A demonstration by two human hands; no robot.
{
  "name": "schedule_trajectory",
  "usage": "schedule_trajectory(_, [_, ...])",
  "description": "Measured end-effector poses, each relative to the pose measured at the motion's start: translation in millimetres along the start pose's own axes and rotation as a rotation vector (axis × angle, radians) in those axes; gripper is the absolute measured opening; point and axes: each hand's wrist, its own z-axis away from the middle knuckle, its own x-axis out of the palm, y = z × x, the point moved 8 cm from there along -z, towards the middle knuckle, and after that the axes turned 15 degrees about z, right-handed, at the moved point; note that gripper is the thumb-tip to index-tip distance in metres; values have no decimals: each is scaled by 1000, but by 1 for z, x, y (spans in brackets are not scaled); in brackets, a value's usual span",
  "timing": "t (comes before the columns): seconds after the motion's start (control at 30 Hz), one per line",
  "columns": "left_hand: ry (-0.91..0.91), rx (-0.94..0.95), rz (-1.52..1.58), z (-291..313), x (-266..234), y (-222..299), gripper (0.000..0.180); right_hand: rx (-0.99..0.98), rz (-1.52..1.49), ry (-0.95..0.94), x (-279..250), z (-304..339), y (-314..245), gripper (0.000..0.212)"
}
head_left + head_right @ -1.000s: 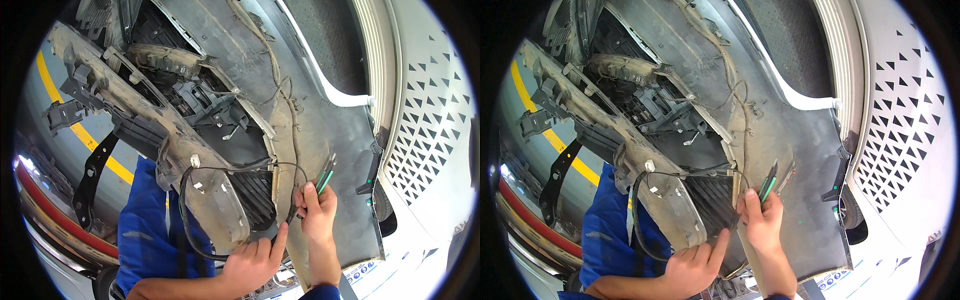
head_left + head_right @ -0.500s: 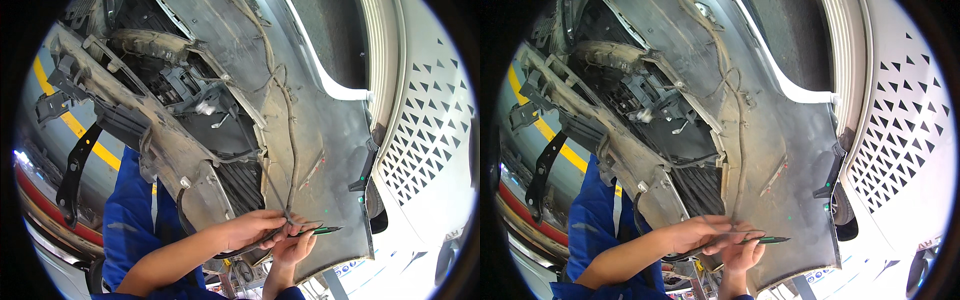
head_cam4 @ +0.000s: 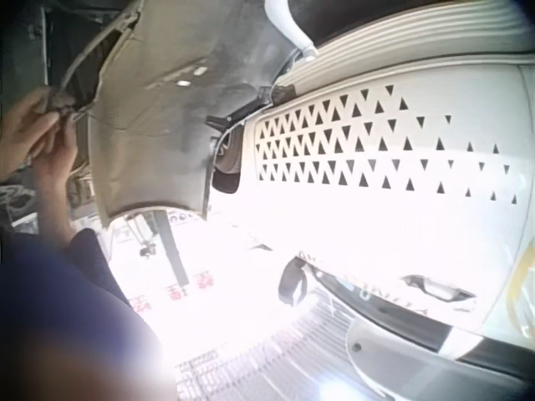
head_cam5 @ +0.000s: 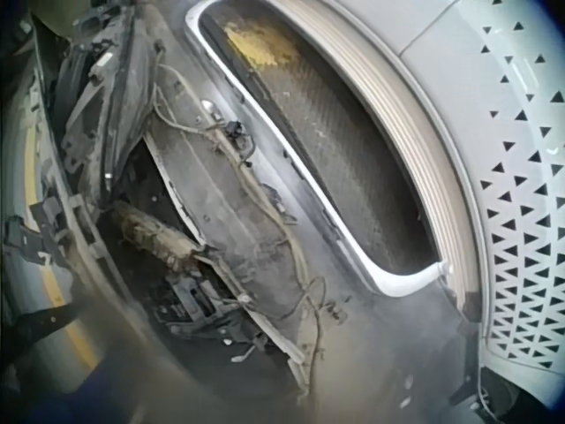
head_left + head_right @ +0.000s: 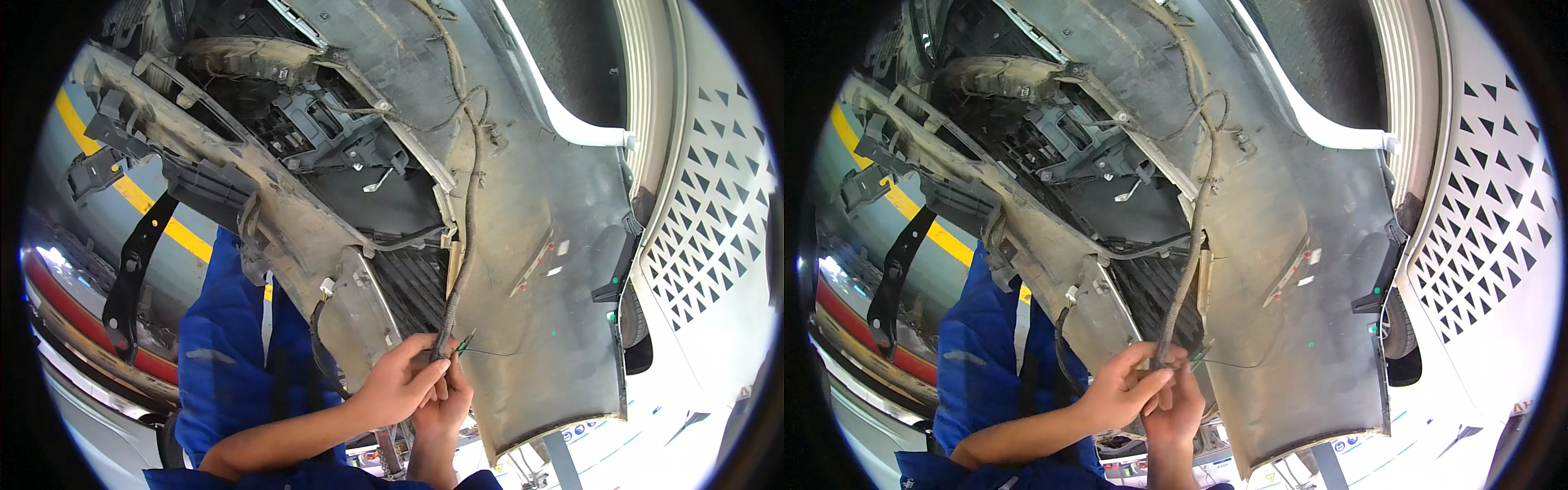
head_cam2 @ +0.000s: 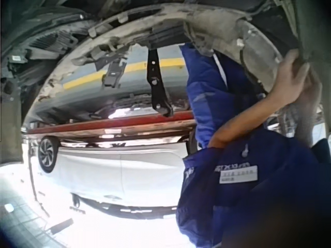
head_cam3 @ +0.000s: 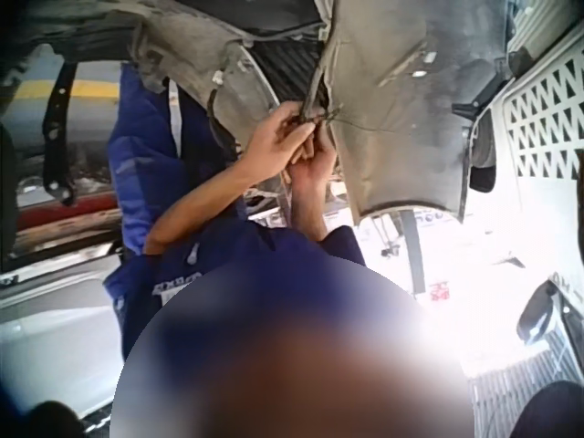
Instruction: The person uses a green utility knife to cut and remove a black wire loom from the front bumper area of a white car. They carefully slice along the loom, peel it away, and expose the internal wires while working under the open hood in a garage.
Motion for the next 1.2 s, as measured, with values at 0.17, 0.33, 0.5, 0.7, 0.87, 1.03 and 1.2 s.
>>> schedule_trajectory(0.17, [-14, 118, -23, 20, -1, 34, 23, 201, 42, -245, 15, 31, 20, 34])
schedule_trajectory(0.33, [67, 164, -311, 37, -12, 68, 29, 465, 450, -259, -5, 95, 28, 17])
schedule_trajectory(0.5, [-4, 52, -232, 46, -21, 84, 32, 348, 934, -441, -12, 116, -19, 36])
schedule_trajectory(0.7, [-69, 97, -460, 47, -22, 98, 37, -663, 1591, -390, 58, 76, -114, 33])
schedule_trajectory(0.87, [-93, 108, -549, 50, -23, 110, 38, -1111, 1796, -612, 132, 63, -130, 23])
schedule_trajectory(1.03, [-66, 186, -653, 51, -24, 119, 32, -1269, 2002, -732, 170, 57, -131, 29])
schedule_trajectory(1.2, [28, 199, -722, 57, -32, 126, 27, -1437, 2137, -987, 189, 62, -123, 40])
